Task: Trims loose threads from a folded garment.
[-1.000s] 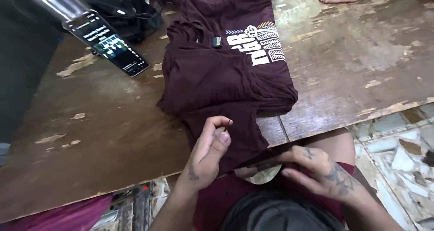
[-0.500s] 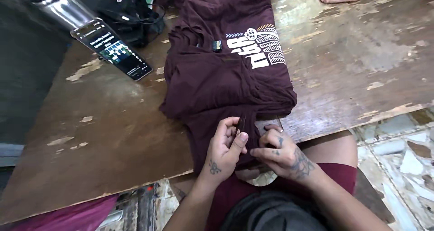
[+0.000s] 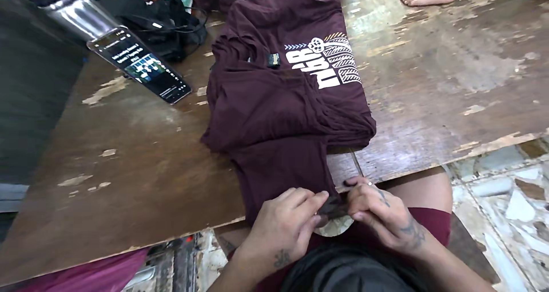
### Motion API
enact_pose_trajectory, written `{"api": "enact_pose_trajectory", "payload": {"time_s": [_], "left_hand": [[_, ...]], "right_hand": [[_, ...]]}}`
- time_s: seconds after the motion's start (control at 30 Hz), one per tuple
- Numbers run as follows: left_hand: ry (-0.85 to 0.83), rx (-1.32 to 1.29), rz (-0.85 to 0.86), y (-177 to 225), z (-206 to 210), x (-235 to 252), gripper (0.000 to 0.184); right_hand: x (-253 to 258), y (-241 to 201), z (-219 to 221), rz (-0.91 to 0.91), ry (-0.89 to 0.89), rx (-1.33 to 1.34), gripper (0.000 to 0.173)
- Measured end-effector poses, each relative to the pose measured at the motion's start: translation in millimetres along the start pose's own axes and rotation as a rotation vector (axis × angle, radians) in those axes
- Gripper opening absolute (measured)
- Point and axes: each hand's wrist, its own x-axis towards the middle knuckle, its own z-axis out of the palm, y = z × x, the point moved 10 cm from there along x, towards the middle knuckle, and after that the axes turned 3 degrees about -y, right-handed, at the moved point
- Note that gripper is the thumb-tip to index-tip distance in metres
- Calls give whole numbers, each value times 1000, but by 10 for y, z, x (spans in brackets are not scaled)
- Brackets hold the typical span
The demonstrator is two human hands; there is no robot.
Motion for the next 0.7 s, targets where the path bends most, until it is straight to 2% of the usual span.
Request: {"api": "enact_pose_trajectory", "payload": {"time_s": [0.1,0.17,0.23,0.3,0.37,0.43,0.53,0.7], "left_hand": [[26,33,-9,18,-16,-21,29],[17,-27,-57,-26,-40,-38,31],[67,-203,-149,-127,-114,-52,35],[209,-443,-270,-306,-194,-83,41],[349,-670,-369,-480,-198,-91,36],[396,-772,-431,-579,-142,-71,32],[320,-612,-435,-541,-110,-49,37],[71,-239,-173,-277,-75,-34,37]], "right_hand": [[-8,-78,-20,-6,8,-43,28],[-34,-126,-32,-12,-50,-33,30],[-103,-158,-20,-30,-116,0,46],[-71,-160,-8,-46,-122,-53,55],[75,-127,-41,-20,-46,-163,46],[224,-40,-10,28,-13,-258,28],[291,143,125,45,-5,-315,16],[178,210,-14,74,15,-170,27]]}}
